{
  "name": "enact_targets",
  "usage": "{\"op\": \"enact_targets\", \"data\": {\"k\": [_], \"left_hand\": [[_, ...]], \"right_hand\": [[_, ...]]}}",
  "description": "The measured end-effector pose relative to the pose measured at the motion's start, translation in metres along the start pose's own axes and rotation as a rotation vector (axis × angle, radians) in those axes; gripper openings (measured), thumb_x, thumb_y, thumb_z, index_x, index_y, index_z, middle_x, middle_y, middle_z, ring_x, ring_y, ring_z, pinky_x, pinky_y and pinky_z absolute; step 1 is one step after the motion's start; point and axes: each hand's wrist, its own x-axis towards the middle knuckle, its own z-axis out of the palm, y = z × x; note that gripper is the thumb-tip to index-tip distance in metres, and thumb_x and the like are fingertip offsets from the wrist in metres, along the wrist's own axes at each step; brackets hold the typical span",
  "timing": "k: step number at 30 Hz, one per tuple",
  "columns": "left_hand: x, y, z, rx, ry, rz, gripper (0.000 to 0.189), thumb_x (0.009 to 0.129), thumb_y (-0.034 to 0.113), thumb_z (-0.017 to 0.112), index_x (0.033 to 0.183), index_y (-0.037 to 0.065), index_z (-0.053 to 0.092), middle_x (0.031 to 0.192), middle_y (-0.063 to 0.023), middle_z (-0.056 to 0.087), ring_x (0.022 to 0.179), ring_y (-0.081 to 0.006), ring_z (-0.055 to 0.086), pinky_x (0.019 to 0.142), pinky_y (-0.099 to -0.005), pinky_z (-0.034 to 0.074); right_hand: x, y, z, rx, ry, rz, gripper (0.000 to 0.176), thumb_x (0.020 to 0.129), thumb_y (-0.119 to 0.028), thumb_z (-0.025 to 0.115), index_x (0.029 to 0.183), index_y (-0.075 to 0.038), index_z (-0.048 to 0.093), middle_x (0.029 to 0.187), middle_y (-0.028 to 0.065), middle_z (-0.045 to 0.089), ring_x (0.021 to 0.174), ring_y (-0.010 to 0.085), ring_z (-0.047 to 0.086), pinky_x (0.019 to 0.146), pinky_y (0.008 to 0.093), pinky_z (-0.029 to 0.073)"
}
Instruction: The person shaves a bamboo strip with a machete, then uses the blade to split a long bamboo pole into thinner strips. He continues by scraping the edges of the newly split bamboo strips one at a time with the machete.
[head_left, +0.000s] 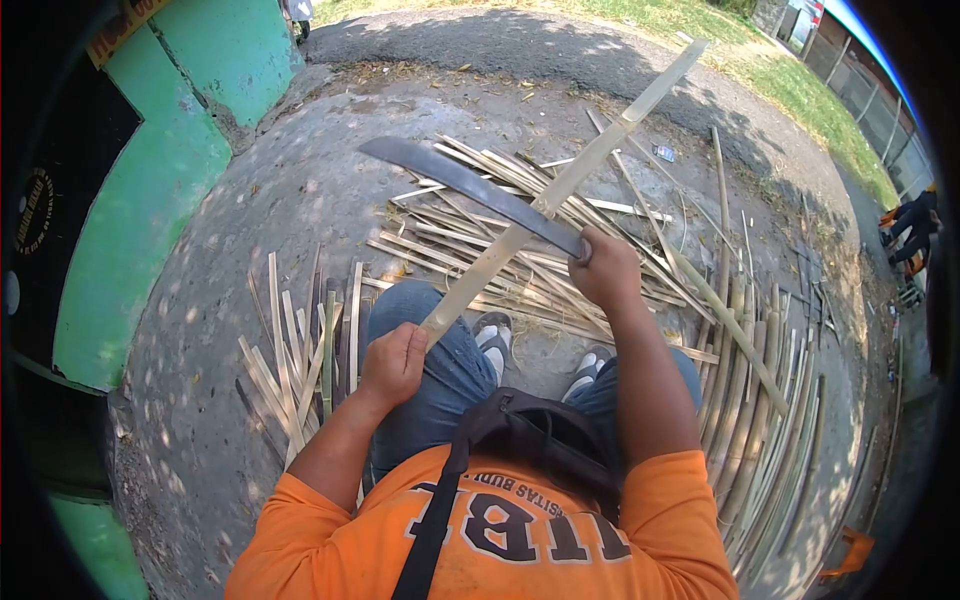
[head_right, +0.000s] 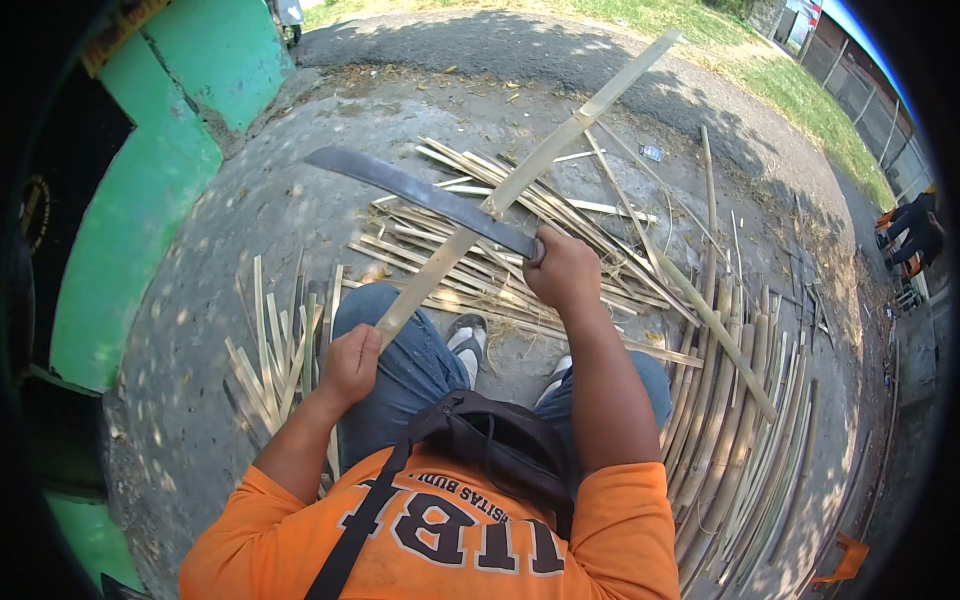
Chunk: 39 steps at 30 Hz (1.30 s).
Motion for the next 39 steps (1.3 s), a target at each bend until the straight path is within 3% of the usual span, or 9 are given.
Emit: {"op": "enact_targets", "data": {"k": [6,7,11,15,20,25,33,36,39], "left_hand": [[0.004,0.001,0.001,-0.018,0.012,0.002,0.031,0.108,0.025,0.052,0.088,0.002,0.06,0.075,-0.0227,0.063,0.071,-0.0481,0.062,0.063,-0.0537,0.047],[0.004,0.001,0.001,-0.022,0.005,-0.003,0.031,0.108,0.025,0.052,0.088,0.002,0.061,0.075,-0.0226,0.063,0.071,-0.048,0.062,0.063,-0.0535,0.047],[0.004,0.004,0.002,-0.037,0.003,-0.009,0.031,0.108,0.024,0.052,0.087,0.002,0.06,0.074,-0.0225,0.062,0.071,-0.048,0.061,0.062,-0.0529,0.047],[0.004,0.004,-0.003,-0.02,0.007,0.015,0.031,0.108,0.023,0.052,0.087,0.002,0.06,0.074,-0.0225,0.062,0.07,-0.0478,0.061,0.062,-0.0527,0.046],[0.002,0.003,-0.002,-0.019,0.021,0.018,0.031,0.108,0.024,0.052,0.088,0.002,0.06,0.075,-0.0225,0.062,0.071,-0.0477,0.062,0.063,-0.0526,0.047],[0.004,0.003,-0.001,-0.006,-0.011,0.023,0.032,0.108,0.025,0.052,0.088,0.003,0.06,0.074,-0.0225,0.062,0.071,-0.0474,0.062,0.063,-0.0527,0.047],[0.001,0.004,0.0,-0.02,0.015,0.012,0.032,0.108,0.025,0.051,0.087,0.002,0.06,0.074,-0.0226,0.062,0.071,-0.0474,0.062,0.063,-0.0525,0.047],[0.0,0.0,-0.001,-0.023,0.021,0.031,0.032,0.108,0.025,0.051,0.088,0.002,0.061,0.074,-0.0226,0.062,0.071,-0.0469,0.063,0.062,-0.0521,0.047],[0.001,-0.004,-0.003,-0.075,-0.01,-0.014,0.032,0.108,0.025,0.051,0.089,0.002,0.062,0.073,-0.0222,0.062,0.07,-0.0456,0.063,0.062,-0.0505,0.047]], "right_hand": [[0.0,0.014,0.0,0.084,0.049,0.102,0.02,0.082,-0.023,0.071,0.099,-0.013,0.072,0.084,0.0186,0.072,0.082,0.0423,0.07,0.075,0.0517,0.057],[-0.005,0.007,-0.001,0.121,0.092,0.036,0.021,0.078,-0.019,0.074,0.094,-0.007,0.068,0.081,0.0207,0.07,0.079,0.0426,0.069,0.072,0.0513,0.055],[-0.016,-0.01,0.009,0.053,0.006,-0.247,0.022,0.07,-0.017,0.075,0.09,-0.011,0.067,0.073,0.016,0.066,0.072,0.0401,0.067,0.066,0.0508,0.053],[-0.011,-0.012,0.005,0.023,-0.046,-0.332,0.016,0.073,-0.017,0.074,0.083,-0.01,0.064,0.073,0.0168,0.066,0.074,0.0417,0.067,0.067,0.0509,0.053],[0.008,0.024,0.0,0.118,0.057,0.159,0.02,0.083,-0.025,0.069,0.094,-0.008,0.069,0.086,0.022,0.071,0.086,0.0442,0.069,0.076,0.0531,0.055],[0.008,0.032,-0.015,0.112,0.056,0.28,0.022,0.081,-0.024,0.071,0.095,-0.008,0.069,0.086,0.0217,0.071,0.085,0.0437,0.069,0.076,0.0525,0.055],[-0.011,-0.004,-0.013,-0.042,0.007,-0.326,0.014,0.072,-0.017,0.071,0.082,-0.011,0.063,0.07,0.0143,0.067,0.07,0.0385,0.068,0.064,0.05,0.053],[-0.001,0.015,-0.01,-0.06,0.073,-0.22,0.015,0.072,-0.017,0.071,0.081,-0.011,0.062,0.07,0.0143,0.067,0.07,0.039,0.068,0.065,0.0506,0.053],[0.012,0.04,-0.019,0.056,0.231,0.169,0.015,0.079,-0.021,0.071,0.087,-0.009,0.066,0.078,0.0173,0.071,0.077,0.041,0.07,0.07,0.0515,0.055]]}}
